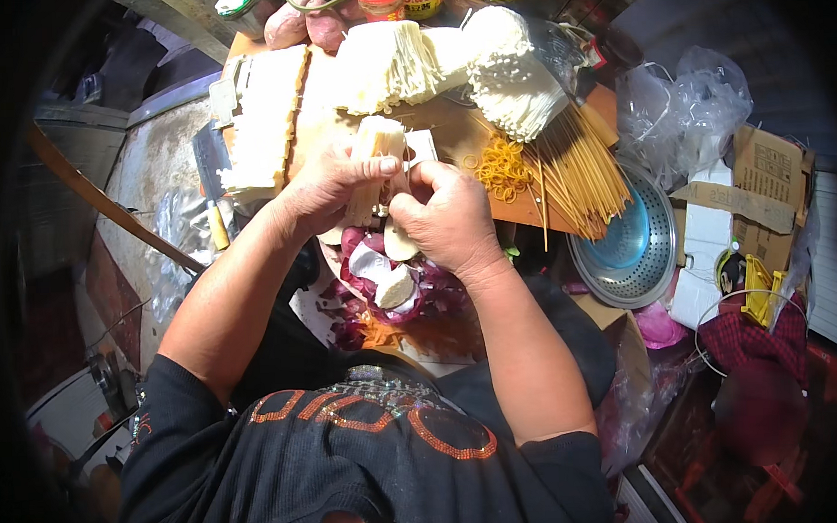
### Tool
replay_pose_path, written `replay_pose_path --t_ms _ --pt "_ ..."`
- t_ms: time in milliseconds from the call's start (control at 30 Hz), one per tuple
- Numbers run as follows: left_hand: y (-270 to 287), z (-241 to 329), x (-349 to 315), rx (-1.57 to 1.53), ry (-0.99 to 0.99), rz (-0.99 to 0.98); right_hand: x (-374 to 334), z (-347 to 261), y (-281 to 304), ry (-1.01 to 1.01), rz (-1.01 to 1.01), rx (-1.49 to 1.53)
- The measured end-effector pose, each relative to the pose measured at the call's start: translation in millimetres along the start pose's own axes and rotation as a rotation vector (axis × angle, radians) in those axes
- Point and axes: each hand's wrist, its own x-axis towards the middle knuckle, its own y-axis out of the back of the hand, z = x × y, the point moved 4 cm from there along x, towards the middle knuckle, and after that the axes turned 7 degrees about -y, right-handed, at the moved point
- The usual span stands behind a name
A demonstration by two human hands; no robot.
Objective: The person sits on the floor and repeatedly picks up small white fibrous bundles, separates them, and secures them with yellow rubber bands. The person handles wooden sticks and places the finished bundles on a wooden board.
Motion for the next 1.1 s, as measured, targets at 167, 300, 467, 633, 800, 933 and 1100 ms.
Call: replay_pose_path --t_ms 167,300,467,633,800,933,1100 --pt "-6.3 -2.3 -2.4 0.005 -0.01 0.008 -0.6 -5.0 -0.8 0.048 0.051 -0.124" --pt "-6.6 -8.6 0.5 0.01 -0.055 0.044 -1.0 -4.1 -0.9 0.075 0.086 -0.182" --pt "8.3 -10.4 2.5 0.094 -0.106 0.124 1.8 0.2 0.2 0.008 0.059 -0.136" --pt "-1.0 5.4 -5.2 0.247 -0.154 0.073 9.3 12.4 -1.1 -0.114 -0.041 0.056" --pt "-2.9 12.7 -10.2 0.297 -0.201 -0.006 9.7 23.1 -21.8 0.01 -0.164 -0.339" --pt "4.6 43.8 -11.5 0.093 -0.349 0.033 7.6 47.7 -32.0 -0.086 -0.254 -0.477" --pt "12.4 44.2 -10.9 -0.128 -0.251 -0.018 6.6 43.3 -19.1 -0.192 -0.22 -0.345"
